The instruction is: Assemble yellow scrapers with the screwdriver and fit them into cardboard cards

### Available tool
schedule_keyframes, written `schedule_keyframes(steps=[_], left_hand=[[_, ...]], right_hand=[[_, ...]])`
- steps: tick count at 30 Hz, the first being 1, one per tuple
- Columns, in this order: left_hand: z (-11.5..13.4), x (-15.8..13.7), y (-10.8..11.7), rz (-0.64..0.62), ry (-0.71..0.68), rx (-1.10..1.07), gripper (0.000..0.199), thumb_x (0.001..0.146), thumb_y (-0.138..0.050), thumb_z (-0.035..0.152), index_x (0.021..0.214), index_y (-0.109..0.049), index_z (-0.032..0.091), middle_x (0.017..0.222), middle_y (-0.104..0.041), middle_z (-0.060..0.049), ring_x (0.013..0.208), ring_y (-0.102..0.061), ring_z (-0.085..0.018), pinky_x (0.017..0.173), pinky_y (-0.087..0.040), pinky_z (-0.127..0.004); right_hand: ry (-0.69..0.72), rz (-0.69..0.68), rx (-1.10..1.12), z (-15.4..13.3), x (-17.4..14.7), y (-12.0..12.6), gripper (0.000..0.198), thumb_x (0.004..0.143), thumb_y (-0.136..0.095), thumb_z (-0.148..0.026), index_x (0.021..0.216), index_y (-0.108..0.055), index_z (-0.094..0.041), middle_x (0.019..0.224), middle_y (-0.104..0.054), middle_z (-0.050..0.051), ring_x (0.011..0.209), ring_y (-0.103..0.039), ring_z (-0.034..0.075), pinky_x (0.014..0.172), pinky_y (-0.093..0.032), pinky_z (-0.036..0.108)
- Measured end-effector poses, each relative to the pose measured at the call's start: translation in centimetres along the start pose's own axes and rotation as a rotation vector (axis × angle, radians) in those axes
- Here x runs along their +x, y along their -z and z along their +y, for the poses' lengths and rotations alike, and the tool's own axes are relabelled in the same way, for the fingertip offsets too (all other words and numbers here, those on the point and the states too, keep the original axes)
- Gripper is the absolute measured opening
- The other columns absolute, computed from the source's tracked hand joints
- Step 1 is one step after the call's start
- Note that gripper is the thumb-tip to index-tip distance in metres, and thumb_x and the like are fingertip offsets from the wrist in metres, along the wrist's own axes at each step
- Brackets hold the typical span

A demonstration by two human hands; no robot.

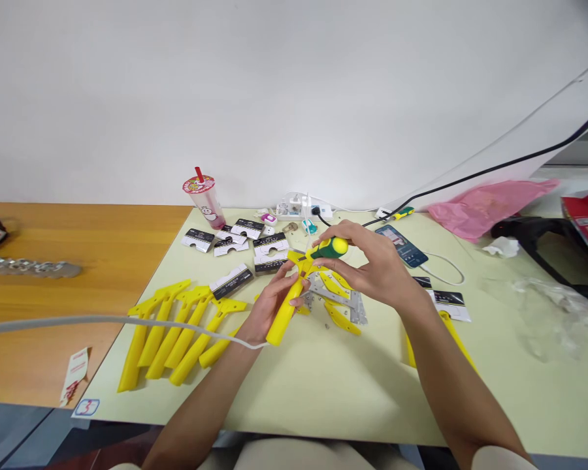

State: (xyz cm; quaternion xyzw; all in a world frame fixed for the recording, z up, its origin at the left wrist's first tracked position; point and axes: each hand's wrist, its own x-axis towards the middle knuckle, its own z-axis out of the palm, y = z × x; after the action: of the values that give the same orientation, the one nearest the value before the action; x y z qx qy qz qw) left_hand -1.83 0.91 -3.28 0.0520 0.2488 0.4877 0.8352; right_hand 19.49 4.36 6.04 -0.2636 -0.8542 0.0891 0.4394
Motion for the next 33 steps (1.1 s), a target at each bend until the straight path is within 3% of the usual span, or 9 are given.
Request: schedule_keyframes(steps=[6,13,33], left_hand=[[-0.03,0.01,-0.16,0.000,-0.025,-0.015,0.045,0.081,-0.087,0.004,0.114,-0.065,0.025,0.111,-0.070,-0.004,0.084,-0.074,-0.012,0.045,-0.042,-0.013],[0.07,0.13,0.02,0.018,-0.039,0.019,0.048,0.084,-0.084,0.006,0.122,-0.063,0.027,0.113,-0.071,-0.003,0.084,-0.075,-0.011,0.046,-0.043,-0.012],[-0.19,-0.01,-0.52,0.040,-0.026,0.028,0.046,0.079,-0.087,0.004,0.114,-0.064,0.023,0.107,-0.069,-0.004,0.081,-0.071,-0.012,0.045,-0.040,-0.013]], right_hand=[[0.001,0.023,-0.010,-0.26,0.08,-0.15,0.034,0.103,-0.078,-0.029,0.134,-0.065,-0.031,0.123,-0.082,0.006,0.103,-0.079,0.025,0.092,-0.066,0.042],[0.004,0.007,-0.001,-0.41,-0.11,-0.13,0.036,0.105,-0.074,-0.027,0.139,-0.065,-0.031,0.126,-0.082,0.006,0.109,-0.080,0.025,0.098,-0.067,0.042],[0.024,0.052,-0.076,-0.02,-0.22,-0.17,0.030,0.103,-0.078,-0.034,0.130,-0.067,-0.028,0.116,-0.083,0.007,0.087,-0.078,0.022,0.079,-0.065,0.036]])
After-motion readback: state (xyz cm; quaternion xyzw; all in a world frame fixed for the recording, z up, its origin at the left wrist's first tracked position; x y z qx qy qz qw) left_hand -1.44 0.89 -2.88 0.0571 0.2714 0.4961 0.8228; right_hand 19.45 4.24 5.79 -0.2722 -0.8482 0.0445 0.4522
